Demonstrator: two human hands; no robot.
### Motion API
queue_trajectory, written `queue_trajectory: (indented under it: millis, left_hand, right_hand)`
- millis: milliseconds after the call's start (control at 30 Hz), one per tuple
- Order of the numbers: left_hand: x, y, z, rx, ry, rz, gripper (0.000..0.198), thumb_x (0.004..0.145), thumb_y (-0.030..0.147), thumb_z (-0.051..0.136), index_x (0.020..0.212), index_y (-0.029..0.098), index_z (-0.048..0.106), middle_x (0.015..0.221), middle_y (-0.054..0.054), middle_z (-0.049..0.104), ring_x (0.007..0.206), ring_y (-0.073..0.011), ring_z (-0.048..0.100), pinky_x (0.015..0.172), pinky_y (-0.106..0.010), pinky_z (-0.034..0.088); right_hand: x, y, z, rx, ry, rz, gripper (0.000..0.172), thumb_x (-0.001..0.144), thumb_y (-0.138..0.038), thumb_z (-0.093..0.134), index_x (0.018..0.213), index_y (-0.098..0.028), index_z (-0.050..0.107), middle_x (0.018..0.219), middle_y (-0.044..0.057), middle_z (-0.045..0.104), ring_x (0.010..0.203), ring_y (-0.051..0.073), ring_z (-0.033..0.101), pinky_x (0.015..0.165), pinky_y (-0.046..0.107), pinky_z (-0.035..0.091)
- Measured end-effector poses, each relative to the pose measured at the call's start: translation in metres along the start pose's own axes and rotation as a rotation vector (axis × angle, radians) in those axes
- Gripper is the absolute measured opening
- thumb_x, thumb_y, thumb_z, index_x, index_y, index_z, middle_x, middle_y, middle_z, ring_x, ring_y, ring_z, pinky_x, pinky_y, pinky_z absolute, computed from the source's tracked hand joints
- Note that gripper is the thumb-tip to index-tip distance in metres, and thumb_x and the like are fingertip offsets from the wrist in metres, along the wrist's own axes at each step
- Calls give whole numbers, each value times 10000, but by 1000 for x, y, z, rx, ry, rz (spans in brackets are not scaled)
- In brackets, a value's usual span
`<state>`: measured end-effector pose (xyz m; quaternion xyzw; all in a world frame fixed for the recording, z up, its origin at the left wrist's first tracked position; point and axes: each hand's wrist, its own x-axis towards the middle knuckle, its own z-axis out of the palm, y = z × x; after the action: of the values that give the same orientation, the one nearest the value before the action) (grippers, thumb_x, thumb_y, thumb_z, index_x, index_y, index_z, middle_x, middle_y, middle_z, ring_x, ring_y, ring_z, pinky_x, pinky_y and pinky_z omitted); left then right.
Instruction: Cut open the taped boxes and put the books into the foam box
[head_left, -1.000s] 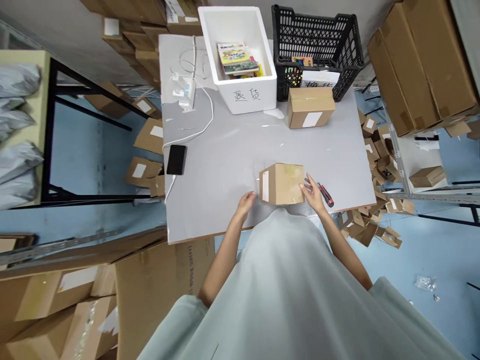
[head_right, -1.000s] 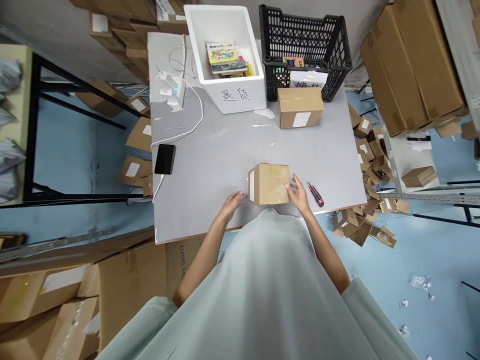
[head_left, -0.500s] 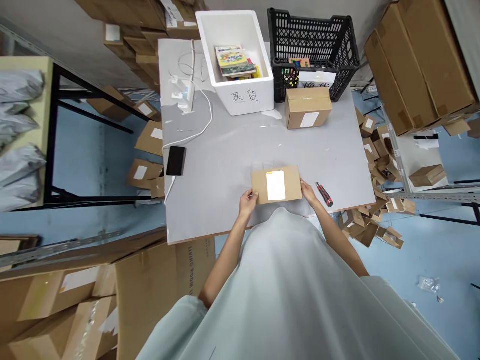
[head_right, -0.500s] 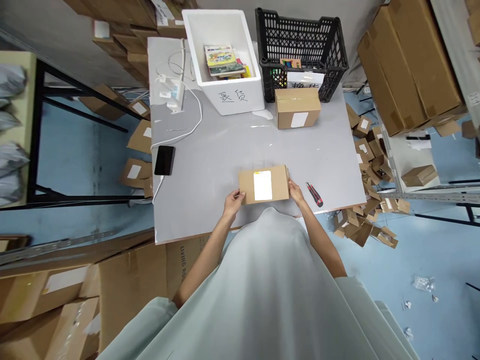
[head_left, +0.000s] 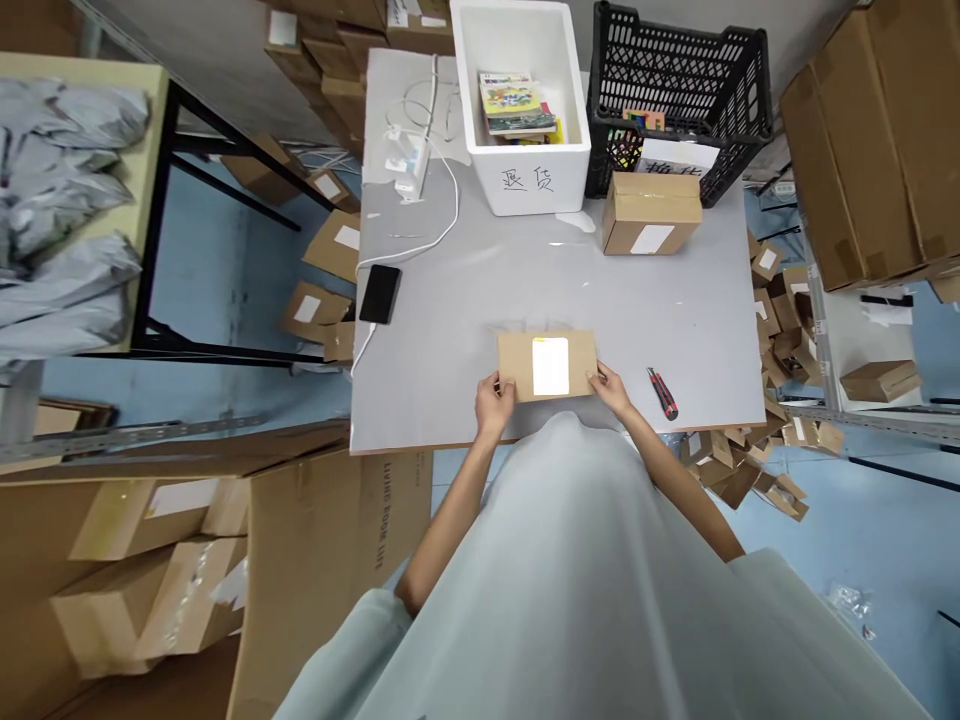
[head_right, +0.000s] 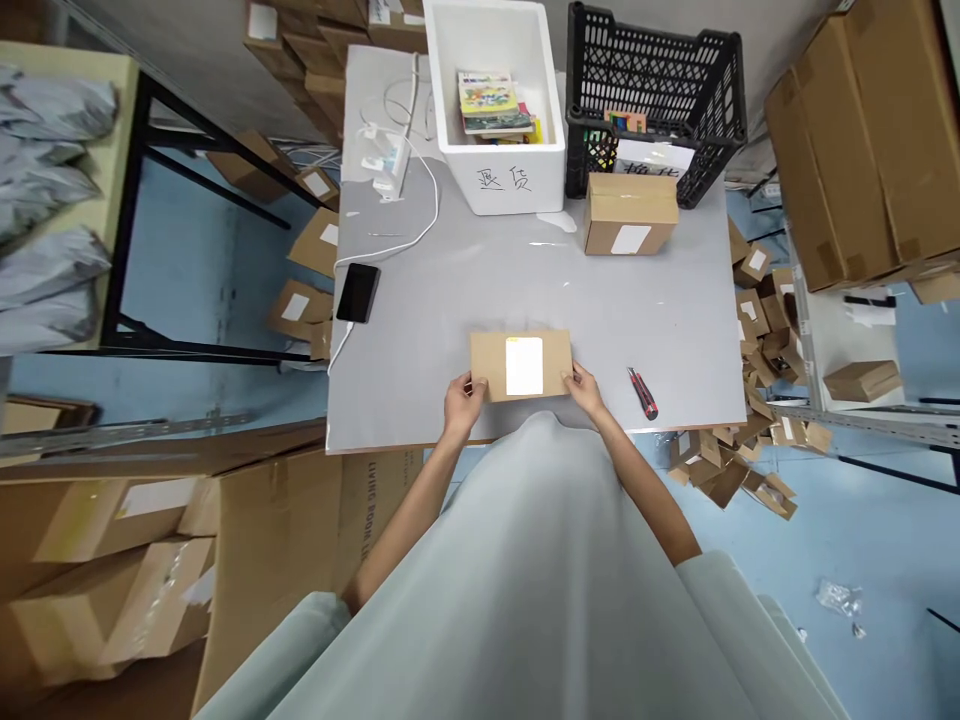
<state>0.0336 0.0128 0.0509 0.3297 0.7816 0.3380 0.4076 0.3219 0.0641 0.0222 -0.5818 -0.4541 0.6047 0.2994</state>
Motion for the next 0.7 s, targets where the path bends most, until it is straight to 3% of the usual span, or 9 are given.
queue_trajectory:
  millis: [67, 167, 300, 367, 467, 567, 700]
  left_hand:
    - [-13, 11, 6, -14, 6, 85, 435, 1006, 455, 638, 1312, 175, 769, 1338, -171, 722, 1187, -295, 737, 1123, -463, 572]
    - [-19, 29, 15, -136, -75, 146, 446, 995, 544, 692, 1260, 196, 782, 1363, -156, 719, 1324, -303, 690, 1180, -455, 541]
    - [-5, 48, 22, -345, -183, -136, 672, 802, 554, 935, 1318, 185, 714, 1485, -200, 699, 1442, -346, 641, 1199, -495, 537]
    - [2, 54, 23, -409, -299, -191, 701, 737, 552, 983, 1271, 180, 723, 1428, -203, 744, 1395, -356, 681, 1185, -514, 554]
    - [2, 59, 23, -436, -384, -139, 666, 680, 542, 1008, 1179, 181, 754, 1347, -182, 791, 1325, -351, 726, 1172, -522, 570]
    - [-5, 61, 27, -475, -364, -115, 637, 707, 510, 988, 1198, 188, 741, 1361, -172, 789, 1315, -329, 736, 1170, -510, 572]
    - [-11, 60, 36, -503, -343, -142, 648, 752, 444, 956, 1286, 192, 690, 1335, -164, 796, 1280, -309, 757, 1151, -512, 584]
  right_hand:
    - [-5, -1, -16, 109, -16, 28, 696, 862, -651, 763, 1430, -249, 742, 1410, 100, 784, 1268, 312, 737, 1172, 490, 565]
    - [-11, 0, -42, 201, 10, 153, 656, 864, -638, 757, 1381, -236, 754, 1418, 126, 781, 1273, 298, 740, 1144, 484, 584]
    - [-13, -2, -59, 143, 113, 275, 648, 864, -590, 756, 1374, -190, 738, 1432, 171, 768, 1302, 298, 734, 1138, 508, 590]
    - [-14, -9, -60, 18, 244, 239, 647, 852, -567, 779, 1367, -176, 742, 1474, 193, 741, 1364, 324, 700, 1182, 550, 559]
    - [-22, -27, -55, -147, 391, 78, 682, 870, -617, 767, 1390, -176, 745, 1563, 207, 675, 1456, 359, 634, 1234, 587, 518]
    - [-38, -51, -42, -118, 293, -70, 755, 930, -700, 712, 1494, -199, 706, 1617, 176, 638, 1483, 348, 626, 1239, 546, 535]
    - [-57, -80, -17, -91, 128, -59, 828, 920, -759, 743, 1582, -268, 659, 1680, 113, 589, 1531, 348, 593, 1219, 520, 571]
